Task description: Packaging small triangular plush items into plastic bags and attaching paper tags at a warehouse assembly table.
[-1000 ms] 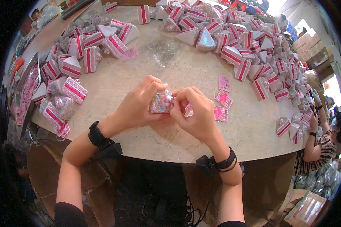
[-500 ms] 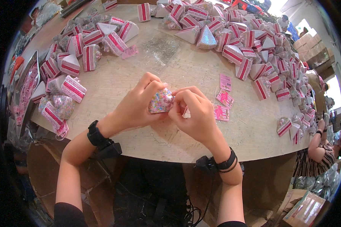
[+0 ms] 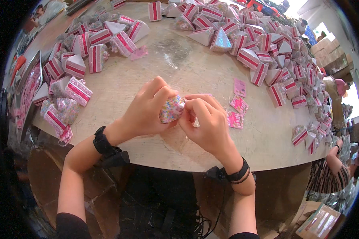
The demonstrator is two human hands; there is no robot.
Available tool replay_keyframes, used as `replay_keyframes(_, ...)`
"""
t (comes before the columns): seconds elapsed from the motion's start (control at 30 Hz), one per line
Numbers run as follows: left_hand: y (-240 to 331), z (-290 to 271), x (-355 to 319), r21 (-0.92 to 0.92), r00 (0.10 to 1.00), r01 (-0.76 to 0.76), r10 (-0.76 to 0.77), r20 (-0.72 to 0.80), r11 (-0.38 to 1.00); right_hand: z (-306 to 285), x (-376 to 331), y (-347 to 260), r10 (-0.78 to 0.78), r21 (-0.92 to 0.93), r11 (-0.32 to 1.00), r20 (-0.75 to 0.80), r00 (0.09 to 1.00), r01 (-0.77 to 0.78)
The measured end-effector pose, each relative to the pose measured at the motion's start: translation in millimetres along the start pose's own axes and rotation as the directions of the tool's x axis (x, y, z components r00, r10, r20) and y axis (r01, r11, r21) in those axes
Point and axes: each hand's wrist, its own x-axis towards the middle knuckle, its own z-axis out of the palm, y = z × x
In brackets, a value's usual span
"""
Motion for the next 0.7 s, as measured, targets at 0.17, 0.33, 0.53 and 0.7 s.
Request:
replay_keyframes(0.17, -9.3, -2.7, -13.0, 0.049, 0.998, 0.061, -0.06, -0.016, 0.997, 2.3, 4.7, 2.0, 0.046, 0.108, 0.993, 0.077, 0.996, -0.054)
replay_keyframes(0.33, -8.2, 6.4, -4.5, -0.046, 0.996, -0.008, 0.004, -0.088, 0.999, -12.3, -3.3, 17.9, 0.282, 0.446, 0.817, 0.242, 0.928, -0.364)
replay_keyframes(0.53, -10.9, 11.6, -9.1, 0.053, 0.985, -0.063, 0.071, -0.159, 0.997, -19.2, -13.4, 64.9, 0.163, 0.553, 0.766, 0.328, 0.931, -0.329)
replay_keyframes(0.7, -14.4, 13.6, -11.9, 0.077, 0.989, -0.028, 0.039, -0.143, 0.997, -13.8, -12.5, 81.7, 0.28, 0.51, 0.732, 0.38, 0.882, -0.452)
